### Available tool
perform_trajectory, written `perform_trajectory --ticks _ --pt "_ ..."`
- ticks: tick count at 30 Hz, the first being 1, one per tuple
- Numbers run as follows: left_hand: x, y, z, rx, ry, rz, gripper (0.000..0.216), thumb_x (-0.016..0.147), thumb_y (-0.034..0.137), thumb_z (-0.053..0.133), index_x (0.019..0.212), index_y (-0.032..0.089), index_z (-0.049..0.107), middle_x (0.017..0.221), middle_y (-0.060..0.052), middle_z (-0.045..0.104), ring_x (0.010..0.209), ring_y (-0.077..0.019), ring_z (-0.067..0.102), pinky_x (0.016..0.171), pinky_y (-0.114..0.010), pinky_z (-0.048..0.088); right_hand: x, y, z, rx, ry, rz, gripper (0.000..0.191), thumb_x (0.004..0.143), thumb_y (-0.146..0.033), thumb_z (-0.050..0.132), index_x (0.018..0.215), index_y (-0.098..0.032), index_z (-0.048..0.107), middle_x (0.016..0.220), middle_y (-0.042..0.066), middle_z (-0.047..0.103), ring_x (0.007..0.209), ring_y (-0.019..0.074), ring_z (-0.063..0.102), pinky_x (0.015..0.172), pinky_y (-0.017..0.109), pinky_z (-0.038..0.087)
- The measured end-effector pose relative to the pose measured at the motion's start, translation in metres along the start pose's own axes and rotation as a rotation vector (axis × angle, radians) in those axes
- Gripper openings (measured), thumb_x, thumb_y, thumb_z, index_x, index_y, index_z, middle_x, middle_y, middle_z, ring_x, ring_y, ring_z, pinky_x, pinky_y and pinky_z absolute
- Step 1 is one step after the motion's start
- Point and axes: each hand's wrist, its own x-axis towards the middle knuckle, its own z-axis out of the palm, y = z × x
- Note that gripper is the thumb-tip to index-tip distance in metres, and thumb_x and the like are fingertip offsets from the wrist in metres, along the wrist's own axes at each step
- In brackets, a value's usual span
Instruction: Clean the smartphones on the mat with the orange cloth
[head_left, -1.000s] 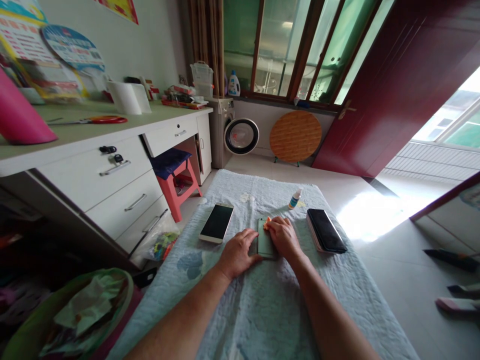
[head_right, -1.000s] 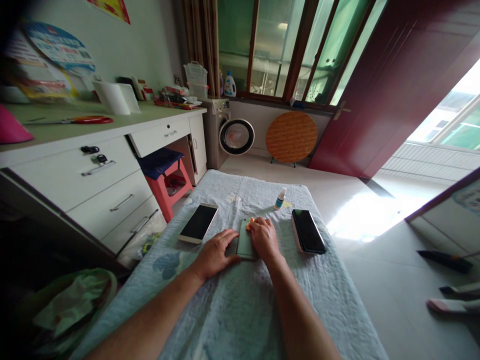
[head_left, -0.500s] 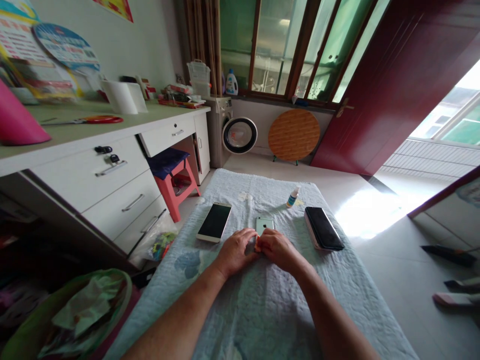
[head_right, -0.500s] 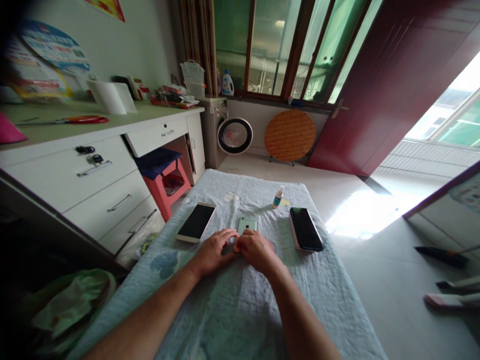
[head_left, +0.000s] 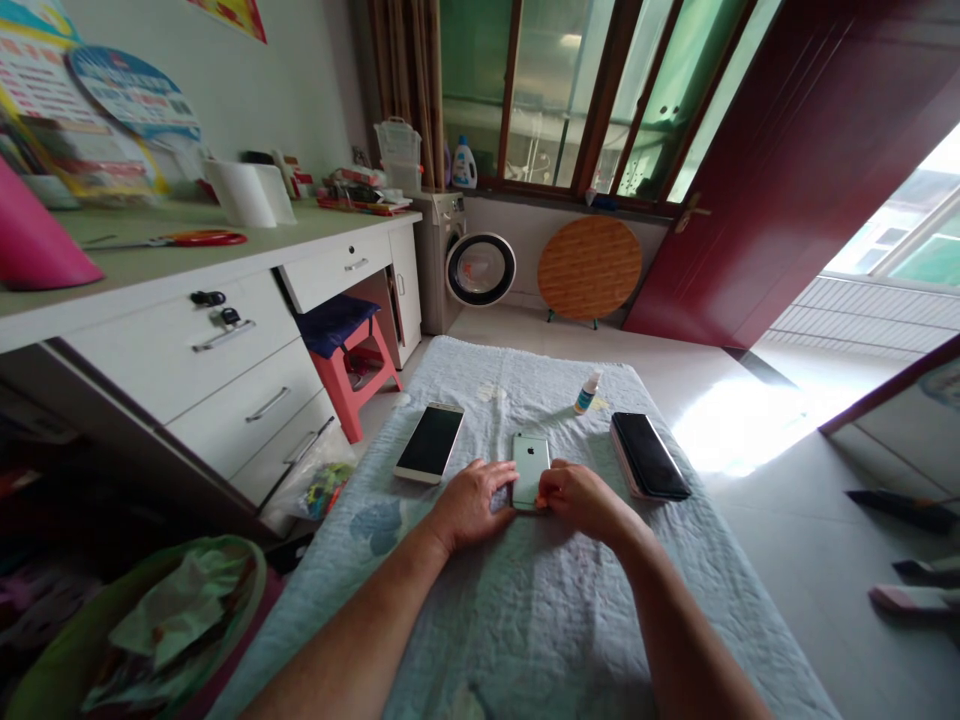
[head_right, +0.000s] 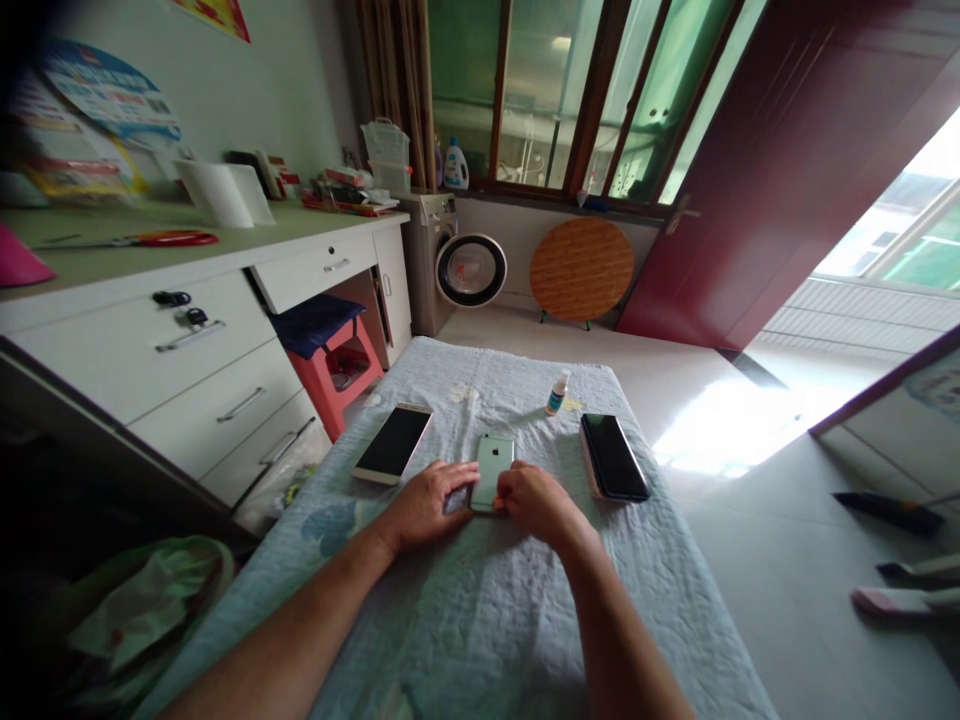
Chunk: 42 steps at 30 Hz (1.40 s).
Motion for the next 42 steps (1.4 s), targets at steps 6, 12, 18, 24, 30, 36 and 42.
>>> perform_trajectory --ticks 6,12,18,24,30,36,42 --pt "0.000 0.005 -0.005 -0.028 -0.002 -0.045 0.061 0.076 0.036 0.064 0.133 0.020 0.048 0.125 -0.005 0.061 0.107 -0.0256 0.056 0.094 -0.036 0.044 0.001 -0.024 0.016 -0.028 0.005 -0.034 0.015 0.081 -0.017 0.055 0.079 -0.022 0.069 0.088 0.000 0.060 0.077 0.0109 0.056 0.067 0.020 0.035" --pt "0.000 0.003 -0.004 -0.027 -0.016 -0.030 0.066 0.071 0.032 0.069 0.133 0.020 0.048 0.130 -0.005 0.058 0.111 -0.0258 0.054 0.097 -0.035 0.043 0.011 -0.008 0.020 -0.014 0.161 -0.008 0.020 0.086 -0.015 0.049 0.083 -0.020 0.068 0.088 0.002 0.058 0.077 0.0106 0.056 0.071 0.019 0.037" --pt "0.000 0.002 -0.001 0.002 -0.002 -0.019 0.056 0.075 0.041 0.070 0.126 0.022 0.057 0.135 -0.006 0.055 0.118 -0.0263 0.052 0.104 -0.038 0.037 0.019 0.011 0.014 -0.028 0.287 0.078 0.021 0.083 -0.012 0.048 0.082 -0.018 0.069 0.087 0.003 0.059 0.079 0.0118 0.057 0.074 0.021 0.040" --pt "0.001 -0.002 0.005 0.028 0.021 -0.034 0.047 0.079 0.043 0.068 0.120 0.022 0.062 0.133 -0.005 0.057 0.115 -0.0251 0.055 0.101 -0.037 0.040 0.001 0.011 0.003 0.260 -0.162 0.016 0.020 0.072 -0.011 0.052 0.079 -0.017 0.069 0.087 0.000 0.058 0.054 0.0058 0.054 0.048 0.017 0.037" --pt "0.001 0.000 0.003 0.036 0.009 -0.035 0.046 0.080 0.044 0.067 0.120 0.022 0.062 0.133 -0.005 0.057 0.114 -0.0255 0.055 0.099 -0.038 0.041 0.007 0.015 0.003 0.203 -0.025 0.059 0.019 0.073 -0.010 0.053 0.077 -0.017 0.070 0.082 0.001 0.059 0.061 0.0083 0.055 0.056 0.018 0.040" --pt "0.001 0.004 0.000 0.029 0.022 -0.015 0.043 0.078 0.037 0.070 0.118 0.024 0.062 0.133 -0.003 0.057 0.112 -0.0255 0.055 0.098 -0.037 0.041 0.030 0.024 0.018 0.056 0.375 0.124 0.023 0.084 -0.014 0.049 0.083 -0.019 0.071 0.088 0.003 0.060 0.082 0.0130 0.057 0.078 0.022 0.041" --pt "0.001 0.002 0.001 0.019 0.029 -0.016 0.045 0.077 0.036 0.071 0.119 0.024 0.062 0.132 -0.003 0.058 0.112 -0.0253 0.056 0.098 -0.037 0.041 0.031 0.031 0.018 0.081 0.398 0.133 0.019 0.079 -0.013 0.052 0.081 -0.018 0.071 0.086 0.003 0.066 0.080 0.0137 0.059 0.075 0.022 0.041"
